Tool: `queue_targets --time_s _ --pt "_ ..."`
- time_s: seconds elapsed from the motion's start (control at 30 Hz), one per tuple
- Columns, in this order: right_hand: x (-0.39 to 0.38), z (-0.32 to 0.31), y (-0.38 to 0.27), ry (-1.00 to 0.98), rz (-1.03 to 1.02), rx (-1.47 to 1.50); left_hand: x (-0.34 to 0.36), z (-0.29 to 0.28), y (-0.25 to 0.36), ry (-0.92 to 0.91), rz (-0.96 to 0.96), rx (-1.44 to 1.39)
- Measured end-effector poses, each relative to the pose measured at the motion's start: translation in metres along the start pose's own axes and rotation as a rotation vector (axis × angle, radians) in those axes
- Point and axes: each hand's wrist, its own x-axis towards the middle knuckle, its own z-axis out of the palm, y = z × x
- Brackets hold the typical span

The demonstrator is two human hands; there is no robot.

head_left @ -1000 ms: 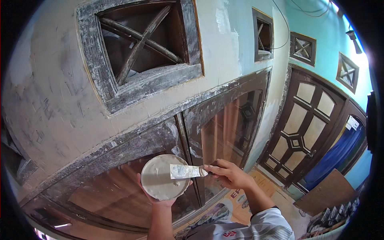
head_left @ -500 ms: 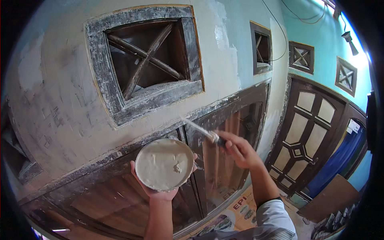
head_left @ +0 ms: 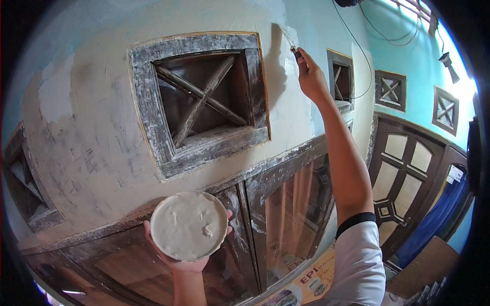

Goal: The person applies wall filler from a bowl to the areas around window frames using a putty knife.

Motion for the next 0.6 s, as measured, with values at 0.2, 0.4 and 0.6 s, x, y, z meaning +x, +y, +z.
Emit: queue_targets --time_s 0.2,0.4,0.6 --pt "-0.003 0.011 0.001 -0.026 -0.071 -0.032 -0.004 0.015 0.026 0.093 0.044 -0.020" --pt "-0.044 -0.003 -0.003 -0.167 -0.014 -0.239 -0.011 0.010 0.042 0.090 0.023 -0.067" --pt "-0.004 -0.009 -0.005 -0.002 -0.016 -0.101 -0.013 0.004 0.043 0.071 0.030 -0.097"
